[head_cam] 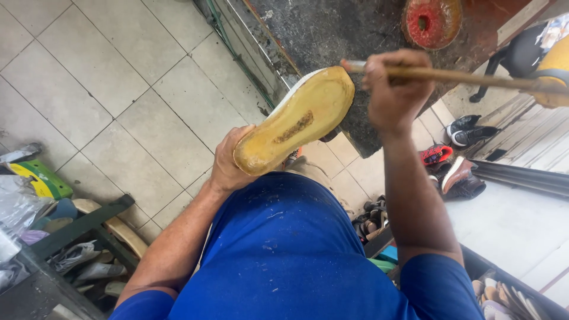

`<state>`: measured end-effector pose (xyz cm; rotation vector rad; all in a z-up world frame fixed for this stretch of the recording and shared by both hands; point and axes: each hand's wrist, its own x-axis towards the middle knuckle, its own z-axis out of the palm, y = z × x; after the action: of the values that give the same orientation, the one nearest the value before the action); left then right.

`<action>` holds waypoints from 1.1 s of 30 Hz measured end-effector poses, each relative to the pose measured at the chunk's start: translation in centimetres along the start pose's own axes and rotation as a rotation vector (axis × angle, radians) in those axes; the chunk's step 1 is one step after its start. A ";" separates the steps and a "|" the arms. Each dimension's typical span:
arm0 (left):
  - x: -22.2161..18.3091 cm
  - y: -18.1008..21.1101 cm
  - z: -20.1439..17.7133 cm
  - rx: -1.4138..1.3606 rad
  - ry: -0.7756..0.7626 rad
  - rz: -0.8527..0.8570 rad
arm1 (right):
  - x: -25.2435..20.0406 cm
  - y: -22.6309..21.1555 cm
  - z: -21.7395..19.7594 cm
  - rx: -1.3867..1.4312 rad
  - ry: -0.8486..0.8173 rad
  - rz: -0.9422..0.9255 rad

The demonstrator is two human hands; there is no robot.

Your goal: Applying a red liquid substance to the bottom of a shoe sole using a handheld brush at a repair bench.

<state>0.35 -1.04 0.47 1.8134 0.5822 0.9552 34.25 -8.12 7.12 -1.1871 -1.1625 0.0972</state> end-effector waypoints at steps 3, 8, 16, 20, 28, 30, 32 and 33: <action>0.4 0.9 0.0 0.004 0.009 0.004 | -1.2 0.0 1.3 -0.016 -0.034 0.022; 0.8 1.5 0.1 0.002 0.014 -0.005 | 0.4 -1.3 1.8 0.048 0.034 0.074; 1.2 2.2 0.2 0.030 -0.005 -0.022 | 0.7 -1.1 1.9 -0.006 -0.031 0.067; 1.5 3.1 0.1 0.024 0.005 -0.022 | -1.9 -1.0 2.2 -0.120 -0.135 -0.053; 1.3 3.5 0.1 -0.002 0.022 -0.026 | -4.1 -5.5 1.0 0.016 -0.263 -0.060; 1.1 3.3 0.2 0.004 0.011 -0.029 | -5.2 -6.9 1.6 0.085 -0.289 0.019; 1.3 3.2 0.1 0.012 0.002 -0.031 | -5.0 -7.3 1.5 0.155 -0.317 0.096; 1.2 3.3 0.1 -0.008 0.020 -0.005 | -4.4 -7.1 0.9 0.103 -0.207 0.080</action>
<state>1.03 -1.59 3.85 1.7959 0.5940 0.9717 28.11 -13.29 9.53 -1.1512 -1.2743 0.3433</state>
